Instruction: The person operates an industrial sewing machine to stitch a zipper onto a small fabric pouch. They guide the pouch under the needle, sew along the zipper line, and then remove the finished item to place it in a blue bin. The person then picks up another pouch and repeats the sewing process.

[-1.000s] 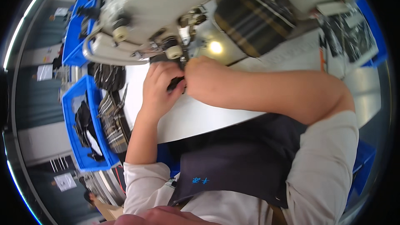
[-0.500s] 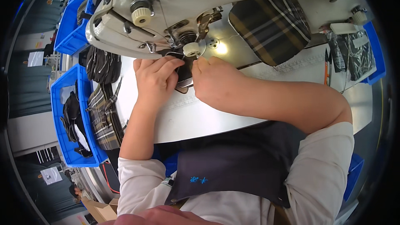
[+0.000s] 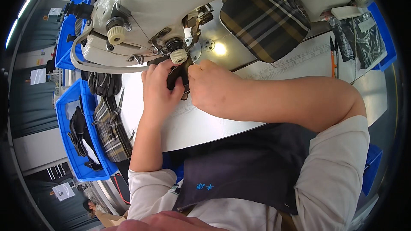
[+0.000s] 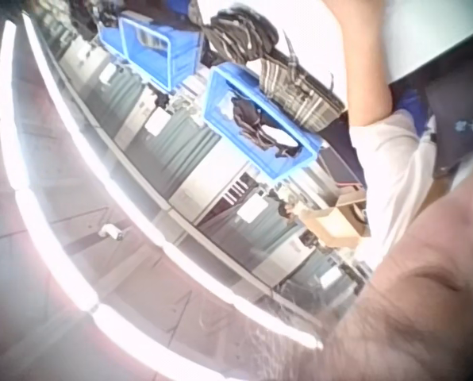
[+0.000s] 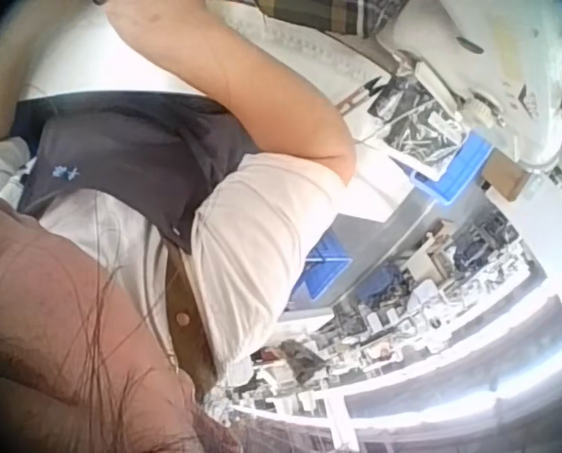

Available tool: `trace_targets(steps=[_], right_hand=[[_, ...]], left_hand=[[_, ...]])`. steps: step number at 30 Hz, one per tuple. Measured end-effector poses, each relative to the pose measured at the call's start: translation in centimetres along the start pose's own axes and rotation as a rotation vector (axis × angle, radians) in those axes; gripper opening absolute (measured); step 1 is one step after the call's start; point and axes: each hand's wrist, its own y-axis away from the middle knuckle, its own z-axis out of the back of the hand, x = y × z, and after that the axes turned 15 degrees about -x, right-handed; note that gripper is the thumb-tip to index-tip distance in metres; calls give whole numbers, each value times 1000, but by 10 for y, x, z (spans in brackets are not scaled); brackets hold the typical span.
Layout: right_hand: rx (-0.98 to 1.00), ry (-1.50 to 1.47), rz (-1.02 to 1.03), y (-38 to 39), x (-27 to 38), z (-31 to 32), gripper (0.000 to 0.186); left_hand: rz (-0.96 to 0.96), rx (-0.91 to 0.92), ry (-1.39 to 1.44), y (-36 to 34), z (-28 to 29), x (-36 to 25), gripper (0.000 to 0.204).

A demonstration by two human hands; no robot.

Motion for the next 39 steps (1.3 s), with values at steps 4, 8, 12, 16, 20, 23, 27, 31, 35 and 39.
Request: trace_targets(steps=[4,8,12,16,20,23,27,31,35,39], right_hand=[[26,43,-2,0,4,0,39],[-134,67,-14,4,4,-11,16],[-129,77,2,3,4,-9,18],[-130,60,-3,3,4,-10,17],[-129,41,38,3,4,-7,18],[-24,35,46,3,4,4,31],[-189,15,43,5,6,-8,18],[-122,1,51,4,6,2,27],[-109,12,68,3,5,3,25],[-198,52,80,1,5,0,18]], left_hand=[[-157,-85,-258,0,-8,6,42],[-285,-193,-266,-6,-9,6,46],[-283,-200,-223,-6,-12,10,40],[-257,-138,-131,-9,-10,6,33],[-246,-131,-74,-6,-13,13,30],[-215,-129,-55,0,-16,12,31],[-192,-56,-37,0,-6,2,33],[-217,-43,-32,2,-4,3,34],[-258,-49,-49,4,-3,5,35],[-269,-49,-37,4,-2,5,36]])
